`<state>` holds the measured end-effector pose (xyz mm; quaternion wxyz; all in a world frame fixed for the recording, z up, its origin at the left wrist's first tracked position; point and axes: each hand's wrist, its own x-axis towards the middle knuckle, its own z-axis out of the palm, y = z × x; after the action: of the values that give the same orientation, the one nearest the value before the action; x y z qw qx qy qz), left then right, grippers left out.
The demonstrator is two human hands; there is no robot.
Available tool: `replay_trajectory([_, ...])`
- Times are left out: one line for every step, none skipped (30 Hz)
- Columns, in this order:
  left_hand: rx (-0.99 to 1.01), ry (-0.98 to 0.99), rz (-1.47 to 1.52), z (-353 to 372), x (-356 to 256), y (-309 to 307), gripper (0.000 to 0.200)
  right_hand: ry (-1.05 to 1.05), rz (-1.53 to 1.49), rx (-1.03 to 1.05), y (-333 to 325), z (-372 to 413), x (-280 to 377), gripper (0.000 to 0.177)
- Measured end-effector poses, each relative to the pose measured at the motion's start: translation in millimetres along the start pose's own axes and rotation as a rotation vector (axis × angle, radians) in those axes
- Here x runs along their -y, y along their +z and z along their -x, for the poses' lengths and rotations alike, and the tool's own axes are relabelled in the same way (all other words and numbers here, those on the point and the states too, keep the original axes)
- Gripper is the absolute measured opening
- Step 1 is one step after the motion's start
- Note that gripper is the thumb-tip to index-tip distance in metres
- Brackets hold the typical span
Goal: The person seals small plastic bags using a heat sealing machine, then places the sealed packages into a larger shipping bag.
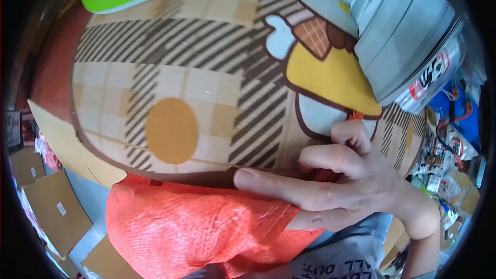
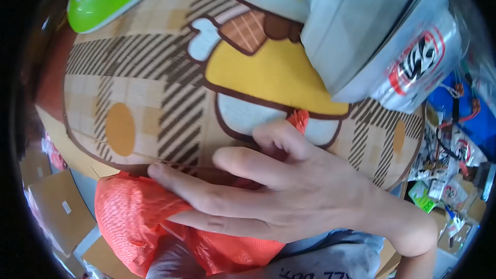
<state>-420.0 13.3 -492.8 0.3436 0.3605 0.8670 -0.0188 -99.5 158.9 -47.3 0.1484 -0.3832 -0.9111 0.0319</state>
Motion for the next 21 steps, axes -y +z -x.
replay_trajectory([0.005,0.000,0.008,0.8,1.4,0.0,0.045,-0.007,0.009,-0.032,3.8,0.0,-0.3,0.049])
replay_trajectory([0.010,-0.005,0.011,2.6,3.6,-1.4,0.045,-0.014,0.018,-0.065,7.5,0.1,-0.5,0.050])
replay_trajectory([0.014,-0.004,0.018,4.4,5.2,-0.7,0.045,-0.020,0.028,-0.097,11.2,0.2,-0.5,0.050])
replay_trajectory([0.015,-0.007,0.024,5.8,6.6,-1.1,0.045,0.012,-0.001,-0.146,14.3,-0.1,1.9,0.050])
replay_trajectory([0.021,-0.009,0.032,7.0,7.6,-1.2,0.045,0.027,-0.014,-0.166,15.2,0.1,2.1,0.049])
replay_trajectory([0.034,-0.003,0.036,10.6,7.7,0.2,0.045,0.041,-0.028,-0.186,16.3,0.4,2.3,0.049])
replay_trajectory([0.032,-0.016,0.043,9.5,9.1,-1.5,0.045,0.055,-0.041,-0.206,17.4,0.7,2.5,0.049])
replay_trajectory([0.038,-0.018,0.048,11.5,11.5,-1.9,0.045,0.039,-0.047,-0.219,18.5,1.7,2.2,0.048])
replay_trajectory([0.042,-0.023,0.051,12.6,12.4,-2.7,0.045,0.035,-0.051,-0.228,19.7,2.7,2.4,0.048])
replay_trajectory([0.048,-0.019,0.058,15.5,13.5,-2.0,0.045,0.030,-0.055,-0.238,21.0,3.7,2.5,0.048])
replay_trajectory([0.053,-0.024,0.064,16.9,14.9,-2.6,0.045,0.023,-0.039,-0.241,22.0,4.7,2.7,0.047])
replay_trajectory([0.053,-0.032,0.066,17.1,16.4,-4.4,0.045,0.024,-0.033,-0.243,22.9,5.2,3.3,0.047])
replay_trajectory([0.053,-0.035,0.076,17.7,16.9,-5.0,0.045,0.024,-0.028,-0.245,23.7,5.8,4.0,0.046])
replay_trajectory([0.054,-0.040,0.079,17.5,16.4,-5.4,0.045,0.028,-0.036,-0.266,24.1,5.4,4.2,0.045])
replay_trajectory([0.057,-0.043,0.085,18.9,17.3,-4.9,0.045,0.030,-0.034,-0.288,25.9,4.9,4.4,0.043])
replay_trajectory([0.059,-0.052,0.093,20.7,18.6,-4.2,0.045,0.032,-0.032,-0.310,27.9,4.5,4.5,0.041])
replay_trajectory([0.064,-0.055,0.103,21.8,19.1,-2.5,0.045,0.034,-0.030,-0.332,29.9,4.1,4.6,0.040])
replay_trajectory([0.080,-0.050,0.106,23.5,18.2,-0.4,0.045,0.033,-0.061,-0.344,29.9,3.6,4.3,0.039])
replay_trajectory([0.078,-0.061,0.112,22.8,19.6,-0.6,0.045,0.013,-0.075,-0.310,27.7,6.0,3.3,0.036])
replay_trajectory([0.083,-0.070,0.122,24.0,20.4,-0.9,0.045,-0.006,-0.090,-0.276,25.5,8.4,2.4,0.034])
replay_trajectory([0.088,-0.070,0.131,23.3,18.6,0.2,0.045,-0.025,-0.105,-0.241,23.5,10.7,1.1,0.033])
